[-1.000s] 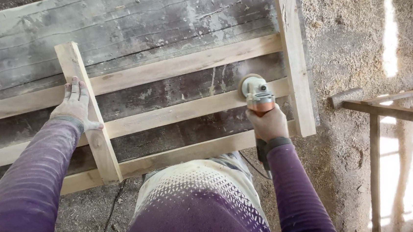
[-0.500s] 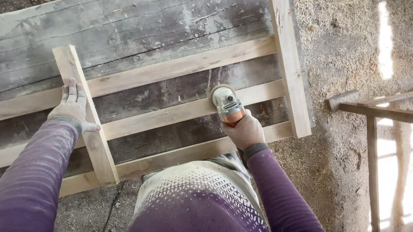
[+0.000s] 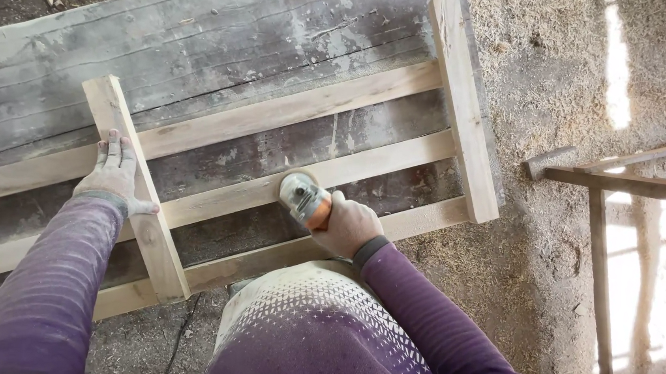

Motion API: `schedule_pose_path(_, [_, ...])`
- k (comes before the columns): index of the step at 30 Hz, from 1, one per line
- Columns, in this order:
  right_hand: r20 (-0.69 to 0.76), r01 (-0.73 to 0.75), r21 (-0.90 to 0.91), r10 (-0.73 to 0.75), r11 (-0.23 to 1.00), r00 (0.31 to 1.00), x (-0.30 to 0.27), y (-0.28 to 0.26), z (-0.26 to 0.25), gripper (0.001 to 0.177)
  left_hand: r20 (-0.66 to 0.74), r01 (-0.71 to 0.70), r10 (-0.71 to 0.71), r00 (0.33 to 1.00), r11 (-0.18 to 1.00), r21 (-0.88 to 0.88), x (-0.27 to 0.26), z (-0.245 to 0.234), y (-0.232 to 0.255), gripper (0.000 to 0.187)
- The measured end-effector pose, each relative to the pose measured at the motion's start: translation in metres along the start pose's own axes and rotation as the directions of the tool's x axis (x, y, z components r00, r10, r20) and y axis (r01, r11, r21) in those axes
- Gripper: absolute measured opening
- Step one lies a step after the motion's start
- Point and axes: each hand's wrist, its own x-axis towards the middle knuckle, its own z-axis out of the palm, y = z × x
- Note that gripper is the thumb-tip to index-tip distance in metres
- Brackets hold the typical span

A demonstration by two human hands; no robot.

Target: Sanding a wooden frame structure using a power sander.

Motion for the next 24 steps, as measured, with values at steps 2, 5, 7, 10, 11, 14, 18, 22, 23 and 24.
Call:
schedule_pose_path(2, [0.012, 0.019, -0.019, -0.019, 1.0, 1.0, 0.0, 0.016, 0.003, 0.044, -0.003, -0.005, 0.005, 1.0, 1.0, 0.018, 0.0, -0.001, 0.002, 0.162])
schedule_pose_path(5, [0.032, -0.007, -0.038, 0.008, 0.999, 0.999, -0.003, 0.037, -0.009, 0.044, -0.033, -0.03, 0.03, 0.999, 1.0, 0.008, 0.005, 0.008, -0.005, 0.16])
schedule_pose_path(7, [0.033, -0.062, -0.04, 0.064, 0.997, 0.997, -0.011, 0.053, -0.021, 0.043, -0.064, -0.06, 0.059, 0.996, 0.998, -0.017, 0.002, 0.01, -0.005, 0.16])
schedule_pose_path(10, [-0.048, -0.162, -0.055, 0.159, 0.985, 0.986, -0.014, 0.073, -0.044, 0.043, 0.029, 0.013, -0.012, 1.0, 1.0, -0.016, -0.001, -0.005, 0.002, 0.161])
schedule_pose_path(11, [-0.059, -0.187, -0.059, 0.183, 0.981, 0.981, -0.014, 0.077, -0.05, 0.043, 0.022, 0.007, -0.007, 1.0, 1.0, -0.001, 0.0, -0.005, 0.002, 0.16])
schedule_pose_path(14, [-0.07, -0.247, -0.053, 0.243, 0.968, 0.967, -0.02, 0.085, -0.058, 0.043, 0.025, 0.0, 0.001, 1.0, 1.0, -0.007, -0.003, -0.004, 0.003, 0.16])
schedule_pose_path(18, [-0.133, -0.315, -0.02, 0.31, 0.949, 0.941, -0.024, 0.093, -0.064, 0.048, 0.014, -0.007, 0.007, 1.0, 1.0, -0.001, 0.001, 0.0, 0.0, 0.16])
schedule_pose_path(22, [-0.183, -0.331, 0.006, 0.326, 0.944, 0.927, -0.03, 0.103, -0.07, 0.05, 0.017, -0.007, 0.008, 1.0, 1.0, -0.009, 0.004, 0.002, -0.001, 0.162])
schedule_pose_path(23, [-0.197, -0.353, 0.026, 0.351, 0.935, 0.915, -0.031, 0.104, -0.072, 0.05, 0.015, -0.011, 0.011, 1.0, 1.0, -0.008, 0.004, 0.002, -0.002, 0.162])
schedule_pose_path(24, [-0.21, -0.376, 0.046, 0.377, 0.926, 0.902, -0.032, 0.105, -0.075, 0.05, 0.013, -0.015, 0.015, 1.0, 1.0, -0.007, 0.005, 0.003, -0.002, 0.163])
